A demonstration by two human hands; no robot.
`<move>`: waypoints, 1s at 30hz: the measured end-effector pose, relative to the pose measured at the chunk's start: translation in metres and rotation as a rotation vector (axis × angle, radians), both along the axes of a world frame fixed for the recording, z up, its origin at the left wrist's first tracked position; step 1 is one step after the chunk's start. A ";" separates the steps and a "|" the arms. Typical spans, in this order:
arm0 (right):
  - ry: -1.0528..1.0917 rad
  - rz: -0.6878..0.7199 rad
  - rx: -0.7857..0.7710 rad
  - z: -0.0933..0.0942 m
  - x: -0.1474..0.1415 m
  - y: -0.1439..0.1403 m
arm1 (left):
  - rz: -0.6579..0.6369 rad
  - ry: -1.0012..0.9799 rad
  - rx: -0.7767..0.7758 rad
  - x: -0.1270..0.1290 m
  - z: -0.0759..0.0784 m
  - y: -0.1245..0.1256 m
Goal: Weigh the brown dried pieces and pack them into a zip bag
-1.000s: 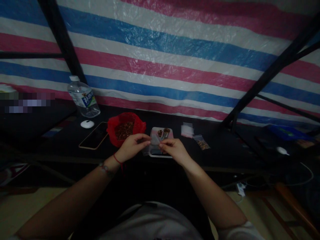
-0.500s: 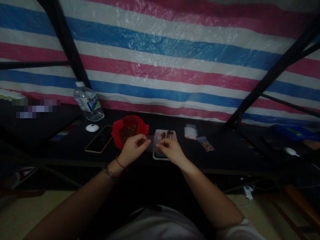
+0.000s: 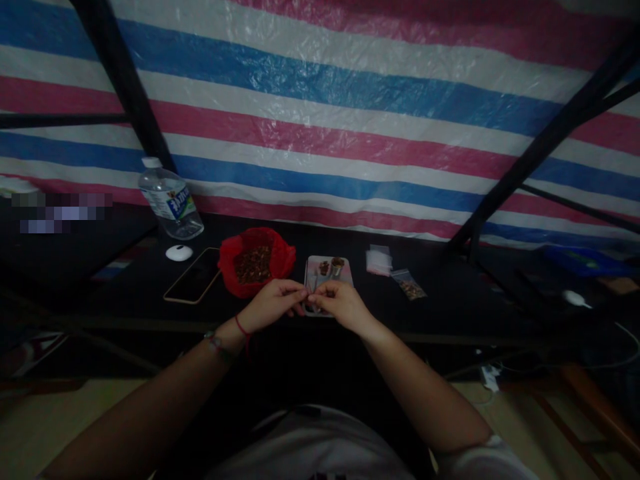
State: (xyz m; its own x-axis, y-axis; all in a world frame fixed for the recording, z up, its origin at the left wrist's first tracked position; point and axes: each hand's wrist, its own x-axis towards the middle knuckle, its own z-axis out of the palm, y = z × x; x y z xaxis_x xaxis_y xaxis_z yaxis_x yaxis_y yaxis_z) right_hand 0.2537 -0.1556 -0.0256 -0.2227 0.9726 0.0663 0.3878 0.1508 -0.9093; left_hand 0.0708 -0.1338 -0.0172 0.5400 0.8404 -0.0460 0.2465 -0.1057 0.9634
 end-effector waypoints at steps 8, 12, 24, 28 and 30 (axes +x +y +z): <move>-0.085 0.019 0.057 0.003 -0.002 -0.005 | 0.026 0.010 -0.017 0.003 -0.001 -0.003; -0.068 -0.002 0.008 -0.001 -0.003 -0.004 | 0.068 0.027 0.006 0.005 0.000 -0.004; -0.600 -0.077 0.380 0.001 -0.009 -0.012 | 0.131 0.435 0.556 0.008 -0.001 -0.014; -0.648 -0.205 0.409 0.003 -0.006 -0.010 | 0.205 0.487 0.569 0.006 0.000 -0.013; -0.615 -0.191 0.469 0.004 -0.003 -0.009 | 0.209 0.468 0.547 0.006 0.001 -0.013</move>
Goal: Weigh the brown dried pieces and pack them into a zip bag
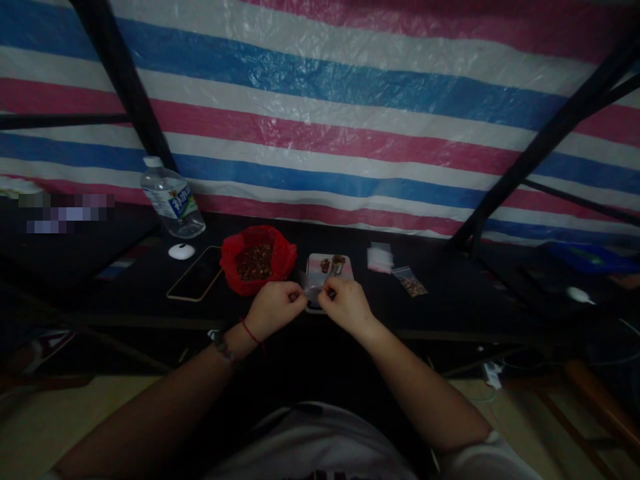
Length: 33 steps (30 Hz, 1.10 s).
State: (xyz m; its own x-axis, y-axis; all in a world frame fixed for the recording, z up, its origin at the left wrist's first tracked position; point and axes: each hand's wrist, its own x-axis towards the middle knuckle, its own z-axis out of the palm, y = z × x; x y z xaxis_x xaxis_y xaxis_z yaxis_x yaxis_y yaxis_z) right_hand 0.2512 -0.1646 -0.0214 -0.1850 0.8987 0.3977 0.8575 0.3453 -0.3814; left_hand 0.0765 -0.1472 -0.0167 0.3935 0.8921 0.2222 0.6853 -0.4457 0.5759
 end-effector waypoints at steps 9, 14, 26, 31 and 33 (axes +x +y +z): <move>-0.127 0.313 0.108 -0.006 0.006 0.000 | -0.045 -0.173 -0.223 0.002 -0.004 0.002; -0.148 0.296 0.073 -0.008 0.004 0.001 | -0.102 -0.203 -0.152 0.004 -0.002 -0.004; 0.192 0.222 -0.012 -0.026 -0.003 0.016 | -0.249 -0.165 0.335 -0.007 -0.039 0.024; 0.206 0.184 -0.027 -0.025 -0.002 0.017 | -0.195 0.027 0.274 -0.006 -0.056 0.030; 0.192 0.162 -0.030 -0.019 0.002 0.017 | -0.188 0.100 0.248 -0.005 -0.053 0.027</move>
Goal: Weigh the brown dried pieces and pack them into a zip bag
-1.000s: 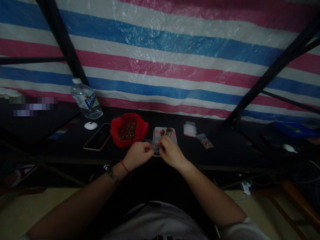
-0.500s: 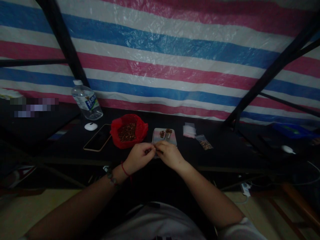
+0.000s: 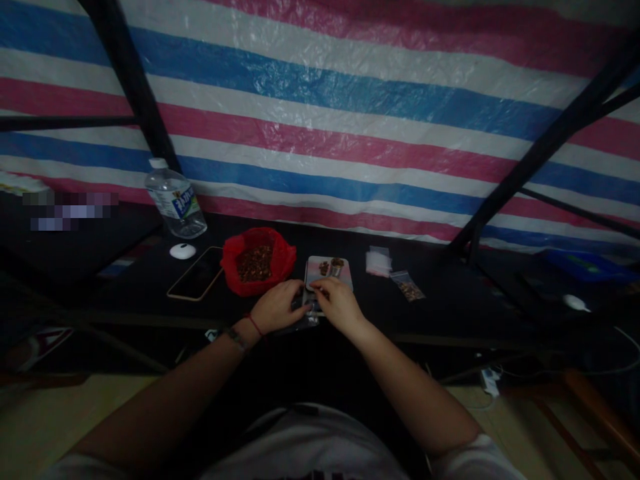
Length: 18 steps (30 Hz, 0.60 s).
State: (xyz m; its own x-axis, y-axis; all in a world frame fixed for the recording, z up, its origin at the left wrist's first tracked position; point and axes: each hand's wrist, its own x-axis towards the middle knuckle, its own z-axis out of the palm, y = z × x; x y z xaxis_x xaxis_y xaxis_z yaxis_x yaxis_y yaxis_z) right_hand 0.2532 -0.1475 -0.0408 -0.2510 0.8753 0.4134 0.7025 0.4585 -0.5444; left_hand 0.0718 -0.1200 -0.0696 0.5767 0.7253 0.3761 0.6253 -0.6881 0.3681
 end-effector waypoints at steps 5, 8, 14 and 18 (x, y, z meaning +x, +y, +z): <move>-0.022 -0.013 -0.065 0.010 0.009 0.000 | 0.055 0.136 -0.017 0.000 0.008 -0.004; 0.022 -0.013 -0.113 0.013 0.013 0.000 | 0.037 0.092 -0.047 -0.001 0.005 -0.001; 0.111 0.009 -0.212 0.016 0.020 0.001 | 0.011 0.000 -0.053 -0.003 -0.003 0.005; 0.123 0.025 -0.237 0.016 0.024 0.002 | 0.011 -0.140 -0.035 -0.004 -0.001 0.004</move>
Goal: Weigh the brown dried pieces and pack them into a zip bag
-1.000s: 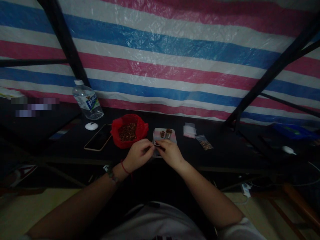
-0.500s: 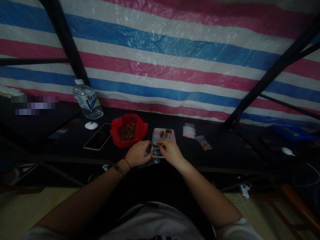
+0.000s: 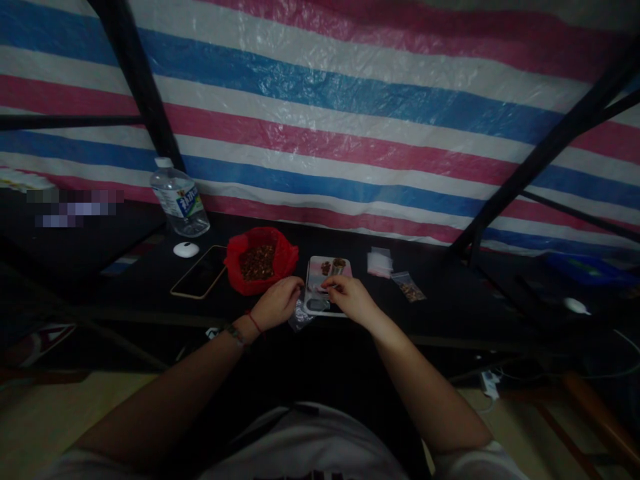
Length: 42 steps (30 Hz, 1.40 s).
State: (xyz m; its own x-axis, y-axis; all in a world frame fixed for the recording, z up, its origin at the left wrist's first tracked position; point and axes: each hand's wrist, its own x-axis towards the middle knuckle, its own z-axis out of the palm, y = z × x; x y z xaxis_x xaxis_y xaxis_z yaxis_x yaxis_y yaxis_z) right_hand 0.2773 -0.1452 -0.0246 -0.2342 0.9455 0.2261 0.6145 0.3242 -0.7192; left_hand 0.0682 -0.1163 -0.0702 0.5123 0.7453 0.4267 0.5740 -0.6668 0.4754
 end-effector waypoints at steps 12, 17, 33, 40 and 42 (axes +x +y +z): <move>0.140 0.203 0.010 0.019 0.013 -0.003 | -0.131 -0.194 0.102 -0.002 0.024 -0.015; 0.169 0.293 -0.054 0.019 0.012 -0.006 | -0.127 -0.227 0.084 -0.001 0.027 -0.019; 0.091 0.369 -0.070 0.012 -0.001 -0.009 | -0.014 -0.500 -0.276 -0.001 0.026 -0.007; 0.008 0.266 0.073 0.009 -0.009 -0.010 | -0.078 -0.036 0.154 -0.016 0.052 -0.014; 0.034 0.242 0.051 0.006 -0.014 -0.012 | -0.168 0.107 0.167 -0.013 0.057 -0.021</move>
State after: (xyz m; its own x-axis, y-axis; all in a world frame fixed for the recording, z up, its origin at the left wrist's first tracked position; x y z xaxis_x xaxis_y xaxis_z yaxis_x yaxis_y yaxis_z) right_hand 0.2632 -0.1567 -0.0186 -0.4434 0.8503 0.2836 0.4903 0.4950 -0.7174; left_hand 0.0555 -0.1375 -0.0127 0.6718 0.5698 0.4733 0.4898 -0.8211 0.2933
